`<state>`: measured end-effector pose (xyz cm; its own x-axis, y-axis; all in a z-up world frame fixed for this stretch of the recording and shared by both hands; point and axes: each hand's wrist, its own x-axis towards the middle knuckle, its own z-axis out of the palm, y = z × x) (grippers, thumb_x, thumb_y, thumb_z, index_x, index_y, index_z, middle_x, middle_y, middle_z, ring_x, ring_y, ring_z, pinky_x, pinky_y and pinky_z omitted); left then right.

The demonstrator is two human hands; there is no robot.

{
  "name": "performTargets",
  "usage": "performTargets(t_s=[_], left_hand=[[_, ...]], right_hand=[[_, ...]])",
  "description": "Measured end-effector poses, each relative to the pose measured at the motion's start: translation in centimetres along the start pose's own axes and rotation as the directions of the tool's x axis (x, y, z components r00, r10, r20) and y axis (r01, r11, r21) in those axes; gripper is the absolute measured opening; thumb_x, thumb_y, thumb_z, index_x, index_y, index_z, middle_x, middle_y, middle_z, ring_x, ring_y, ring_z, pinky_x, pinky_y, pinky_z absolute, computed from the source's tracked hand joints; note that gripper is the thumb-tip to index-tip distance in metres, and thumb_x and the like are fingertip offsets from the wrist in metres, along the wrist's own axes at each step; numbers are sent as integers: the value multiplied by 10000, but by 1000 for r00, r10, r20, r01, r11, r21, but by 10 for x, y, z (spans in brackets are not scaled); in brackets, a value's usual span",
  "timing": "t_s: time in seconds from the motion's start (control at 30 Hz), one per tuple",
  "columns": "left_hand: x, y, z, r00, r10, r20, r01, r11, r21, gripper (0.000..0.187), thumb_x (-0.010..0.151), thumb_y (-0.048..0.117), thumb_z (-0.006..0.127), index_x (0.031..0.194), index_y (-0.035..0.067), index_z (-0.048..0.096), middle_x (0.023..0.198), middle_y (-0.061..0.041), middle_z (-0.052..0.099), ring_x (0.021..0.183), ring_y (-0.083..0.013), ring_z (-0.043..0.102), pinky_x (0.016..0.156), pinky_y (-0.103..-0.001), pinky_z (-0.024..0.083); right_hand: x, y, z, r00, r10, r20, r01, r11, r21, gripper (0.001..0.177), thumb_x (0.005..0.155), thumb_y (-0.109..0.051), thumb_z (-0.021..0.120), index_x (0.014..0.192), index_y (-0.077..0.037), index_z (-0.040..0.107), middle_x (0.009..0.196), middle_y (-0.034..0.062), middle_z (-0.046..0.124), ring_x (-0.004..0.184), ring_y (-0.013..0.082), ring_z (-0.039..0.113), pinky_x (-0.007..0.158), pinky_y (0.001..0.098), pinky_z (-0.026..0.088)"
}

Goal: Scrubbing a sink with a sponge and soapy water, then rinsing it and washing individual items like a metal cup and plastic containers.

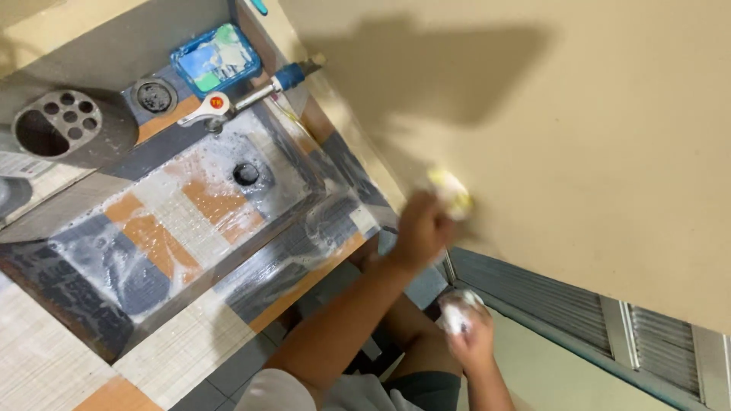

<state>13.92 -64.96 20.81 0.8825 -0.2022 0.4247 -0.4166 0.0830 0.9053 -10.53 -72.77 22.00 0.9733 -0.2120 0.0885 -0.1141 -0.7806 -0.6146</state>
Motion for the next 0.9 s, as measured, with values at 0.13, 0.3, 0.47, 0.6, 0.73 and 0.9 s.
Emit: performTargets(t_s=[0.13,0.3,0.47,0.6,0.73,0.9], left_hand=[[31,-14,-8,984,-157,-79,160,987,27,150,860,46,620,786,59,490,778,-154,488,714,-350,518,643,-462,420],[15,-52,4,993,-101,-63,104,994,45,84,920,69,620,912,42,541,834,-160,543,759,-334,566,700,-453,472],[-44,-98,21,997,-80,-19,81,995,54,96,980,93,620,1039,23,591,891,-168,598,804,-318,615,757,-446,525],[-14,17,-11,970,186,158,-175,981,-84,122,793,81,660,909,57,628,737,-165,562,737,-342,591,740,-476,473],[1,-37,-4,994,82,74,-89,992,93,138,817,43,610,953,24,597,838,-185,569,792,-394,588,764,-485,473],[-15,-34,2,969,-240,56,244,966,-88,183,922,97,619,1075,-4,616,939,-172,596,847,-357,600,809,-474,506]], right_hand=[[-60,41,4,976,155,-150,-147,987,67,268,780,-130,642,1021,-45,725,978,159,744,897,356,721,845,444,565],[-35,13,-6,954,275,-117,-258,956,141,253,810,-131,619,1020,-44,731,1003,165,750,904,349,734,820,423,570],[-41,7,-8,973,189,-133,-176,979,105,288,760,-127,640,1019,-28,718,1013,178,737,914,358,711,843,431,554],[-32,-1,-2,968,215,-133,-198,971,133,232,832,-103,643,1031,-36,742,1010,159,767,931,349,733,880,434,553],[-35,1,1,979,197,-60,-188,974,129,302,747,-107,629,1020,-31,734,1027,171,756,937,354,729,847,420,570],[-33,25,25,991,81,-103,-58,976,212,342,793,-152,588,1092,-30,701,1075,176,741,960,354,726,870,418,557]])
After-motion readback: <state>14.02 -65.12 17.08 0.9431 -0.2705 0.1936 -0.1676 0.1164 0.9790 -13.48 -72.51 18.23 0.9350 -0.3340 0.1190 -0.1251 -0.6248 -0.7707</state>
